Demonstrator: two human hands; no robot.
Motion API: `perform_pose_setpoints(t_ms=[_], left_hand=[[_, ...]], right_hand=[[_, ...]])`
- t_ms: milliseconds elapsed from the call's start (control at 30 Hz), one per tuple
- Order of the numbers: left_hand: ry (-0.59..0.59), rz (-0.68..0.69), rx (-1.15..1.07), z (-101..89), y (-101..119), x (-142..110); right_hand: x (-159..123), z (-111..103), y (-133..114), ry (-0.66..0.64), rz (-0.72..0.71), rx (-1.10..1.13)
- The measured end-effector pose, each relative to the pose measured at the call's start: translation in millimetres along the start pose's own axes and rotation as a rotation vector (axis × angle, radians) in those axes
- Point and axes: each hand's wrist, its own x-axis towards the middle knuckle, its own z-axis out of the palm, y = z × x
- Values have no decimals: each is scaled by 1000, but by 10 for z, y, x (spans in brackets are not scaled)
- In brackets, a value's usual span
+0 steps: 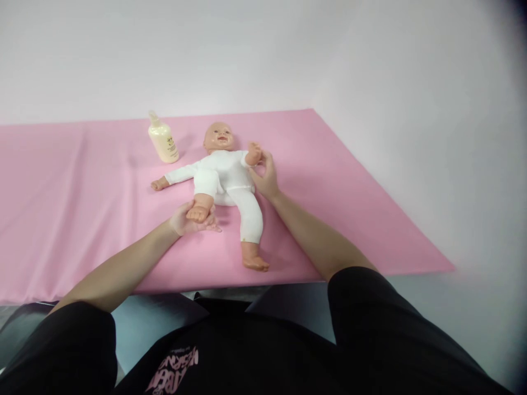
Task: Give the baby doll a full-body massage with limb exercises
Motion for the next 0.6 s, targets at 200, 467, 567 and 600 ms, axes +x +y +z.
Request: perform_pose_setpoints(t_ms=[200, 467, 567, 600], left_hand=[[160, 26, -136, 95, 7, 44], [185, 30, -149, 63, -20, 86], [128, 31, -135, 8, -51, 84], [98, 28, -130, -17, -61, 80]], right_hand=[[-35, -25, -148, -174, -259, -208], [-24, -31, -199, -361, -297, -384], [-26, -30, -223, -368, -293, -373], [-28, -30, -227, -351, -289, -352]])
